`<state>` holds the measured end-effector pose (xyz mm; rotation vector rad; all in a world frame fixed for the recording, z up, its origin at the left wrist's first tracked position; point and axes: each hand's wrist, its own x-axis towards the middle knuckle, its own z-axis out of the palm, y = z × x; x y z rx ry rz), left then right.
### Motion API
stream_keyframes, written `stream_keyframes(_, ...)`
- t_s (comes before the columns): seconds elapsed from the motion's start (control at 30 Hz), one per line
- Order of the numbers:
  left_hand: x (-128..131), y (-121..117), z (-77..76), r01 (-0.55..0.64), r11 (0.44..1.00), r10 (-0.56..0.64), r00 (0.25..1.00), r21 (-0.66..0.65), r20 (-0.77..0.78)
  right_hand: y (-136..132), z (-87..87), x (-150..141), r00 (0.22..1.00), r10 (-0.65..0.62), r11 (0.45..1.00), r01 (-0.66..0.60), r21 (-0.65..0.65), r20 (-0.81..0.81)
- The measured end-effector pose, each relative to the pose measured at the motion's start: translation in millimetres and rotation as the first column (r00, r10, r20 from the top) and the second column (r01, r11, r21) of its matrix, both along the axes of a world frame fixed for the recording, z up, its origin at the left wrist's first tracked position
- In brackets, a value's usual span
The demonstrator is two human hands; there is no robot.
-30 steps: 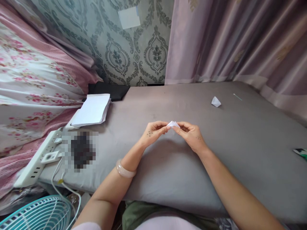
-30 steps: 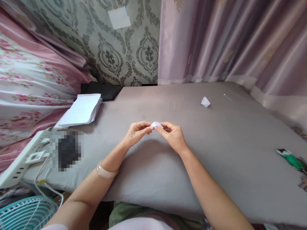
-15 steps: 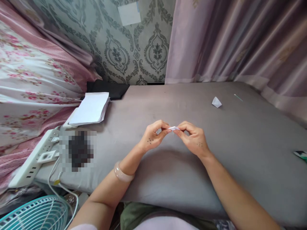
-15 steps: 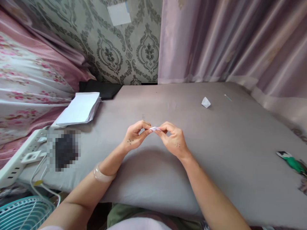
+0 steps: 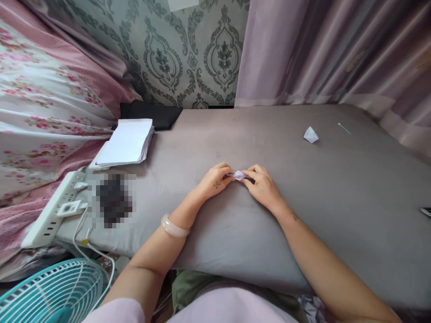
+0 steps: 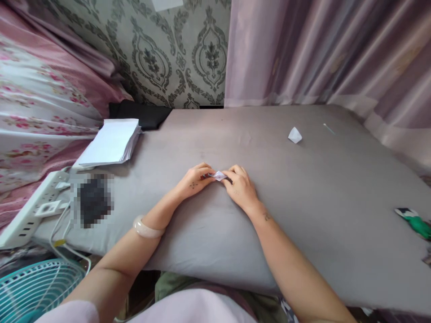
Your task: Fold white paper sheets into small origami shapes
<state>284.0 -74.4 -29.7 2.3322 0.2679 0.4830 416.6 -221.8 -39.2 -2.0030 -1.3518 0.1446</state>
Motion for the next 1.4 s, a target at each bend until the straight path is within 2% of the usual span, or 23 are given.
stream_keyframes(0.1,-0.7,-1.5,0.4,-0.021,1.000,0.020,0.999,-0.001,-0.049,-0.4,1.4,-1.1,0.999,0.019,0.997,-0.016,-0.070,0.037)
stream_keyframes(0.2,-0.9,-3.7,2.4,-0.020,0.999,0.019,1.000,-0.036,-0.023,-1.9,4.1,-1.8,0.999,0.033,0.996,-0.031,-0.080,0.030)
stream_keyframes(0.43,1.7,-5.9,1.9,-0.016,0.998,0.019,0.999,-0.058,0.040,-7.0,13.8,-3.9,0.999,0.001,0.999,-0.002,-0.034,-0.035)
stream_keyframes(0.67,4.8,-6.7,0.9,-0.023,0.998,0.026,0.998,-0.051,0.049,-2.4,11.9,-6.4,0.997,0.020,0.998,-0.016,0.067,-0.070)
stream_keyframes(0.97,4.1,-8.8,-1.2,0.016,1.000,-0.016,0.999,-0.007,0.052,-2.0,13.2,-8.7,0.994,0.019,0.998,-0.013,0.063,-0.108)
stream_keyframes(1.17,5.1,-10.2,-3.0,0.021,0.999,-0.017,0.996,-0.044,0.085,-1.7,12.9,-7.3,0.991,0.069,0.991,-0.055,0.119,-0.118)
stream_keyframes(1.4,5.0,-12.5,0.8,0.014,0.998,-0.009,0.996,-0.060,0.085,-2.5,13.4,-6.2,0.989,0.095,0.991,-0.084,0.102,-0.112)
